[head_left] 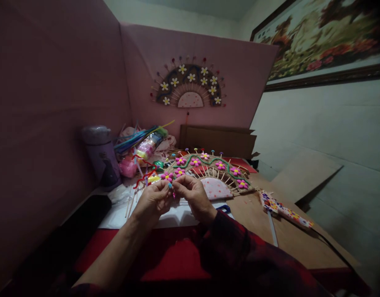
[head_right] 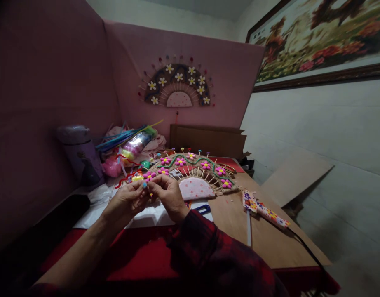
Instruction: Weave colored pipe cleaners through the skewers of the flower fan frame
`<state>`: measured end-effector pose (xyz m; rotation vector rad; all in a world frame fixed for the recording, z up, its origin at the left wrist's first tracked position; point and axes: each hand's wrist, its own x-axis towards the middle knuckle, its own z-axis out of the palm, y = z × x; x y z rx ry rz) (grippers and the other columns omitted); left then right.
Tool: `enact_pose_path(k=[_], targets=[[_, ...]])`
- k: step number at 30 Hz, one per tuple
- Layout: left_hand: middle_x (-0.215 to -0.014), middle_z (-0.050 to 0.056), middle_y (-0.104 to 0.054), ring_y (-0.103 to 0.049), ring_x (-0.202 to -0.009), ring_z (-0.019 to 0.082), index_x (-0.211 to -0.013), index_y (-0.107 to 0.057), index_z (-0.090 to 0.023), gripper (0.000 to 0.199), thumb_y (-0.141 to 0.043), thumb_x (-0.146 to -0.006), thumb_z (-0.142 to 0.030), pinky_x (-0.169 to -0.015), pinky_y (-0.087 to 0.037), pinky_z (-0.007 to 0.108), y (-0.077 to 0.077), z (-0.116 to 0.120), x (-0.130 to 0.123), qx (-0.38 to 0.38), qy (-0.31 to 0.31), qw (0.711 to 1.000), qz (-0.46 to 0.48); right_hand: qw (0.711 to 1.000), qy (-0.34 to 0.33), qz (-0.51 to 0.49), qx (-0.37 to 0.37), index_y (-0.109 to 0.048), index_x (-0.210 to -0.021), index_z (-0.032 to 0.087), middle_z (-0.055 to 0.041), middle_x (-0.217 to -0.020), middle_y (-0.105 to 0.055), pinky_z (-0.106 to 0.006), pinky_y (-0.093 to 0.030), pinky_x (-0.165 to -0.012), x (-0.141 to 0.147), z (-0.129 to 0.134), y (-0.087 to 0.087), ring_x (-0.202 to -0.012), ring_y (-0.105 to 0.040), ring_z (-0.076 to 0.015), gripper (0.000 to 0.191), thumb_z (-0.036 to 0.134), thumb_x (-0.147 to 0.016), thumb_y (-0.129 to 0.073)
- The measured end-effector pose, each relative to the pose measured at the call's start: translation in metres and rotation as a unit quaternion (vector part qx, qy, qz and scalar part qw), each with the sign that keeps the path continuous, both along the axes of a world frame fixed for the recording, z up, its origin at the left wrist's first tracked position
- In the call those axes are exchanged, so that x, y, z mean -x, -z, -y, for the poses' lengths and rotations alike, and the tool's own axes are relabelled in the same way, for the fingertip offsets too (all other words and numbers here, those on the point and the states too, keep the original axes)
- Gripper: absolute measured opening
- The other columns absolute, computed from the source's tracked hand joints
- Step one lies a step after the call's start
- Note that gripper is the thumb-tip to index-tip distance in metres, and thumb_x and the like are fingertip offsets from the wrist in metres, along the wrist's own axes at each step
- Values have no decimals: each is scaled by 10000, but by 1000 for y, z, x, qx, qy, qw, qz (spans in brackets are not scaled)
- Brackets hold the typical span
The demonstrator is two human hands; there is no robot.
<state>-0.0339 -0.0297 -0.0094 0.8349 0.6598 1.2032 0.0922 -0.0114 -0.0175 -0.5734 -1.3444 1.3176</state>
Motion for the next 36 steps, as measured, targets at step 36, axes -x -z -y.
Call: enact_pose_path(k=[36], targets=[[-467, -35, -523, -372, -326, 40, -659, -478, -152, 295, -698, -637, -346, -305, -202, 137, 8, 1, -3, -98, -55, 987, -113, 995, 11, 97, -36, -500, -624, 180, 34, -539, -546, -248, -440, -481, -4, -2, -1, -480, -522, -109, 291, 406, -672, -677]])
